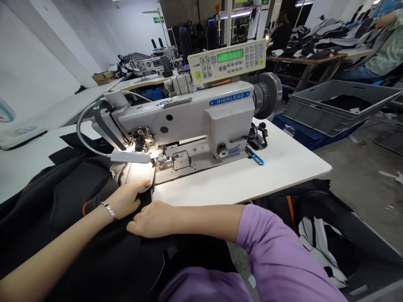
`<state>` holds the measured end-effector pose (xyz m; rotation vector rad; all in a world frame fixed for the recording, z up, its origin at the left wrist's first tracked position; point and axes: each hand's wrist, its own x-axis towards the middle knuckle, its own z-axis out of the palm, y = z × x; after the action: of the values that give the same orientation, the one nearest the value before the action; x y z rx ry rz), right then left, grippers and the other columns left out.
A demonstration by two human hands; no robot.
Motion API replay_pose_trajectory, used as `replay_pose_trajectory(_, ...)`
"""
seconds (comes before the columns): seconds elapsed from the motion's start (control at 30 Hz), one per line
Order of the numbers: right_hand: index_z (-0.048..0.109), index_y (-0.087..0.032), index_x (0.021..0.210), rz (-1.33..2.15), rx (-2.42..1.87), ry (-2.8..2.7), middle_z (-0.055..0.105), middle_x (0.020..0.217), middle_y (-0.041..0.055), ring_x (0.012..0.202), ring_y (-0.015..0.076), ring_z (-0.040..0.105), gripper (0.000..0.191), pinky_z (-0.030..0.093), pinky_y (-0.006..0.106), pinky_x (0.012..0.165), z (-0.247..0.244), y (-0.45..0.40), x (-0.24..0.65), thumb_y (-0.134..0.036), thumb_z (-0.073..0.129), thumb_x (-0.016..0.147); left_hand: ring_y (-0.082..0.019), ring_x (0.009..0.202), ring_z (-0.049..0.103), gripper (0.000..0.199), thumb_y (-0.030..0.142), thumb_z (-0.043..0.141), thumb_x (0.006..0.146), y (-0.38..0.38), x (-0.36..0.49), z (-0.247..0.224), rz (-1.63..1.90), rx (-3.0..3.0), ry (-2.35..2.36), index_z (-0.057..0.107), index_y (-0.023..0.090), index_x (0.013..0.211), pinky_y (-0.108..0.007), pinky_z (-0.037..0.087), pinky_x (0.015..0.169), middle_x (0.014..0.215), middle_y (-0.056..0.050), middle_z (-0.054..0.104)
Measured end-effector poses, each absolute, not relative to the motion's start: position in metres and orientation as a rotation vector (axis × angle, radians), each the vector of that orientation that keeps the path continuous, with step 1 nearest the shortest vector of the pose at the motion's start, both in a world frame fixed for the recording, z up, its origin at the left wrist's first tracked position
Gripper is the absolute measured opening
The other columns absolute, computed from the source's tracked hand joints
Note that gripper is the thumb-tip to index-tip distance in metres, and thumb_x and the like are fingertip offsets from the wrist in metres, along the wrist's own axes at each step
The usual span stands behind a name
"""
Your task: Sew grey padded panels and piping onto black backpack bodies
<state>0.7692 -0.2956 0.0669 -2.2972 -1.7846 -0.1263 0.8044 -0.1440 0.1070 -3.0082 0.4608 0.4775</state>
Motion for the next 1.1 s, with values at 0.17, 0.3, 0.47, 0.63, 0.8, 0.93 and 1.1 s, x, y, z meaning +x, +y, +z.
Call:
replay_pose_trajectory(0.17, 0.055, -0.016, 0.086, -0.146, -2.288, -1.859, 0.063, 0.078, 0.0007, 0.069, 0.0149, 0.059, 0.012, 0.036, 0.027, 0.051, 0.071, -0.294, 0.785, -0.013, 0.044, 0.089, -0.022, 0.117, 0.054, 0.062, -0.001, 0.044, 0.064, -0.141, 0.819, 0.098, 0.432, -3.041, 0.459, 0.051, 0.014, 0.123, -0.030, 0.043, 0.099, 0.126, -0.009, 0.059)
replay_pose_trajectory(0.3, 0.054, -0.017, 0.083, -0.194, -2.286, -1.847, 0.063, 0.077, 0.0001, 0.067, 0.0146, 0.059, 0.012, 0.036, 0.027, 0.052, 0.069, -0.297, 0.795, -0.013, 0.043, 0.089, -0.023, 0.114, 0.056, 0.054, 0.000, 0.044, 0.064, -0.139, 0.832, 0.093, 0.387, -3.036, 0.499, 0.055, 0.015, 0.115, -0.031, 0.045, 0.095, 0.120, -0.010, 0.062)
replay_pose_trajectory(0.47, 0.053, -0.018, 0.080, -0.214, -2.322, -1.794, 0.062, 0.078, 0.0004, 0.066, 0.0146, 0.058, 0.015, 0.038, 0.027, 0.053, 0.062, -0.295, 0.803, -0.012, 0.042, 0.088, -0.020, 0.112, 0.056, 0.051, 0.000, 0.044, 0.062, -0.138, 0.847, 0.092, 0.353, -3.043, 0.499, 0.059, 0.019, 0.107, -0.030, 0.042, 0.097, 0.111, -0.005, 0.066)
replay_pose_trajectory(0.63, 0.052, -0.018, 0.078, -0.314, -2.294, -1.764, 0.061, 0.076, 0.0010, 0.065, 0.0139, 0.055, 0.016, 0.040, 0.026, 0.057, 0.049, -0.290, 0.809, -0.012, 0.039, 0.087, -0.020, 0.109, 0.057, 0.047, 0.001, 0.044, 0.065, -0.147, 0.848, 0.091, 0.332, -3.007, 0.485, 0.061, 0.019, 0.105, -0.029, 0.041, 0.097, 0.109, -0.005, 0.066)
replay_pose_trajectory(0.8, 0.052, -0.016, 0.080, -0.464, -2.272, -1.773, 0.059, 0.075, 0.0031, 0.068, 0.0149, 0.054, 0.015, 0.041, 0.027, 0.060, 0.033, -0.290, 0.802, -0.015, 0.040, 0.089, -0.030, 0.109, 0.054, 0.027, 0.032, 0.058, 0.075, -0.133, 0.850, 0.128, 0.160, -2.784, 0.599, 0.065, 0.019, 0.097, -0.044, 0.034, 0.102, 0.104, -0.011, 0.066)
replay_pose_trajectory(0.93, 0.055, -0.017, 0.096, -0.688, -2.177, -1.798, 0.059, 0.083, 0.0054, 0.079, 0.0163, 0.055, 0.016, 0.043, 0.028, 0.070, 0.031, -0.290, 0.782, -0.018, 0.040, 0.091, -0.034, 0.100, 0.057, 0.042, 0.049, 0.082, 0.045, -0.106, 0.849, 0.186, 0.141, -2.555, 0.332, 0.065, 0.020, 0.070, -0.054, 0.014, 0.110, 0.074, -0.007, 0.067)
replay_pose_trajectory(1.1, 0.057, -0.019, 0.090, -0.571, -2.129, -1.888, 0.060, 0.080, 0.0022, 0.076, 0.0148, 0.056, 0.019, 0.042, 0.027, 0.067, 0.073, -0.275, 0.775, -0.016, 0.038, 0.092, -0.030, 0.080, 0.065, 0.023, 0.019, 0.078, 0.047, -0.116, 0.808, 0.191, 0.481, -2.688, 0.404, 0.063, 0.018, 0.065, -0.047, 0.041, 0.092, 0.066, -0.006, 0.065)
